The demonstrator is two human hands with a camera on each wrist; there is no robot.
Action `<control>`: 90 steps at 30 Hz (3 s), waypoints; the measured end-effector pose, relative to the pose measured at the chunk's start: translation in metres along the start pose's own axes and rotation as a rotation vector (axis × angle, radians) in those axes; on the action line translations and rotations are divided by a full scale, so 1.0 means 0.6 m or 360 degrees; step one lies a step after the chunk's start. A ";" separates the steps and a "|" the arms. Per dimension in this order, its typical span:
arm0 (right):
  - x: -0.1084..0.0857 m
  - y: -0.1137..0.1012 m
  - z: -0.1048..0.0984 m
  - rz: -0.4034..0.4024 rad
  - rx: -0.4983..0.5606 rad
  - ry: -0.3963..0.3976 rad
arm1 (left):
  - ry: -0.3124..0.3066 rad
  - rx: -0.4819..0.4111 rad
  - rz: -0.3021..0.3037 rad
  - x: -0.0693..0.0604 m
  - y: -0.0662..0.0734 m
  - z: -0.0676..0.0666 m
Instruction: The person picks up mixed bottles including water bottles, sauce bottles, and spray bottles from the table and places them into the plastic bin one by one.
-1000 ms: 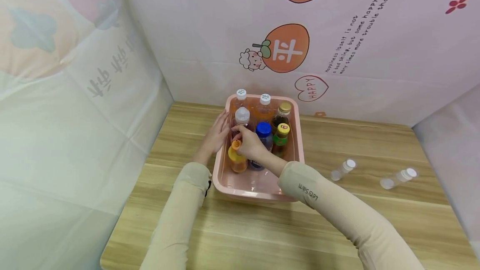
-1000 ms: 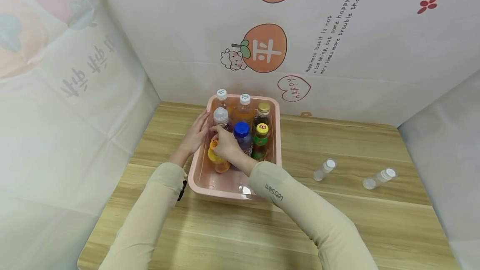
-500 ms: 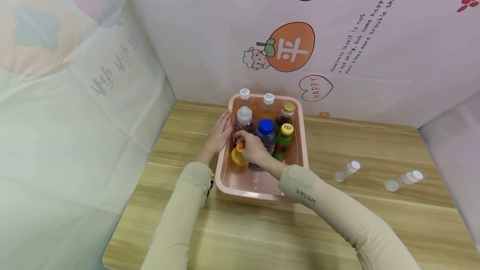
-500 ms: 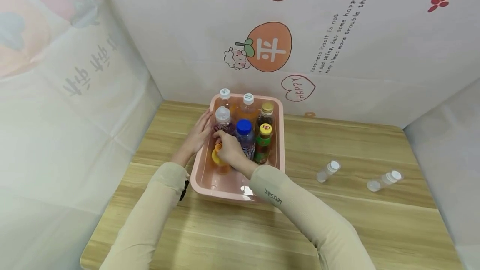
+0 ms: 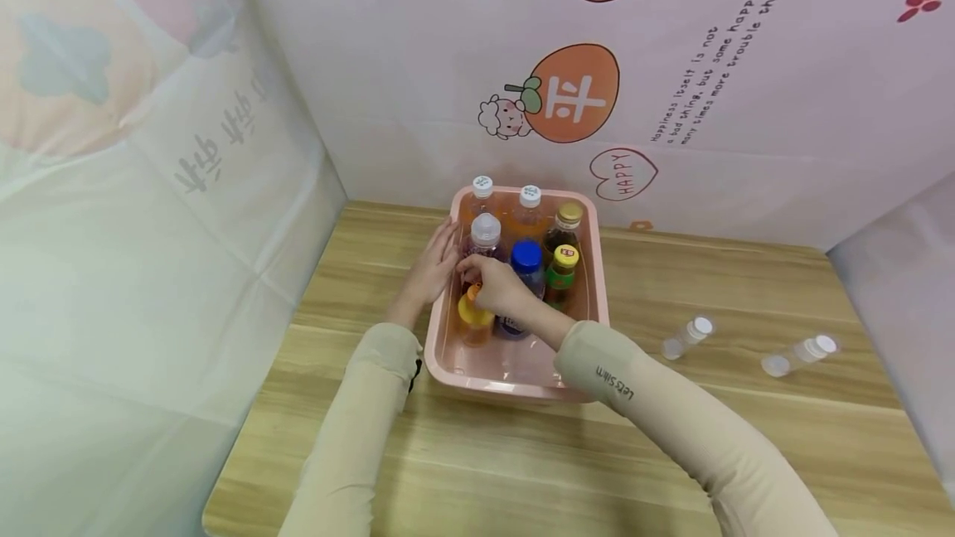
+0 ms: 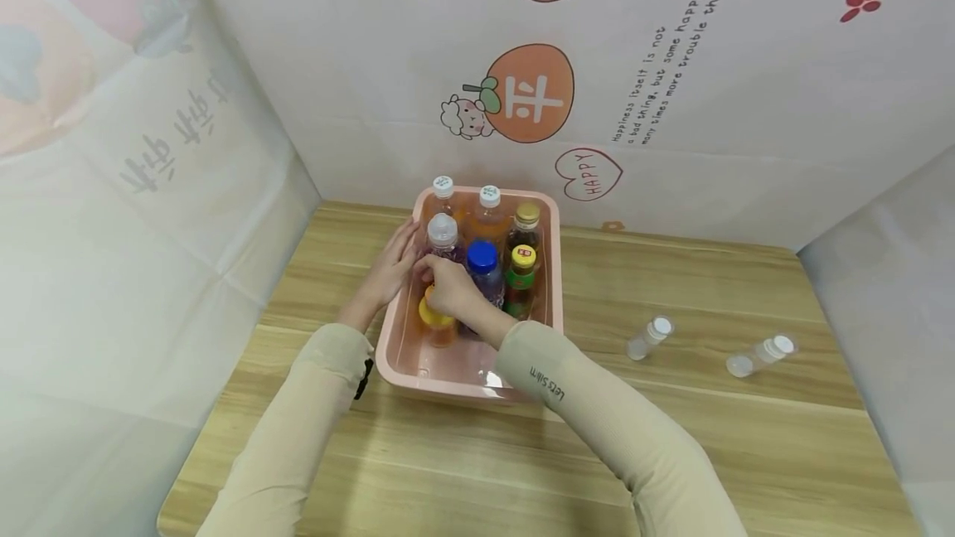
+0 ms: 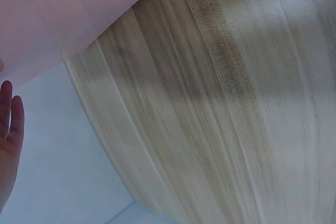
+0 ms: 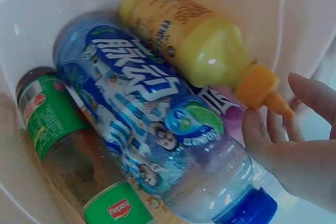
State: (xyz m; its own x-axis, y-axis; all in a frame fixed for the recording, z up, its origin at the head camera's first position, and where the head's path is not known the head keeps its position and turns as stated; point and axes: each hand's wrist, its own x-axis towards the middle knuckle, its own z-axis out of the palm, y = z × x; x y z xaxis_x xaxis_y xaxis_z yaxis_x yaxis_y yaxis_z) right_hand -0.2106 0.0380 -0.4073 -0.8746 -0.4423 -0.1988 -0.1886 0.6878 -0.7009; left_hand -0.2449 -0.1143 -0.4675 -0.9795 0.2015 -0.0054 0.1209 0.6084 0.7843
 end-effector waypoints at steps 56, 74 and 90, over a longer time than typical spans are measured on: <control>-0.220 0.140 -0.266 -0.0364 0.1591 0.0506 | 0.0007 0.0010 0.0001 -0.004 0.002 0.001; -0.266 0.293 -0.252 -0.0034 0.1505 0.0560 | 0.0001 0.0017 -0.0017 -0.005 0.004 0.001; -0.294 0.386 -0.231 0.0274 0.1070 0.0447 | -0.0001 0.0024 -0.0028 -0.004 0.003 0.002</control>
State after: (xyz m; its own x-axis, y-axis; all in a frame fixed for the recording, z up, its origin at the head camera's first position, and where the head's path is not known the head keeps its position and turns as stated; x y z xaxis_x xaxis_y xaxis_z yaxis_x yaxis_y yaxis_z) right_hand -0.1620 0.3549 -0.4398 -0.9653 -0.1343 -0.2241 0.1961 0.1943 -0.9611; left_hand -0.2420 -0.1130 -0.4666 -0.9814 0.1911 -0.0196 0.1060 0.6235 0.7746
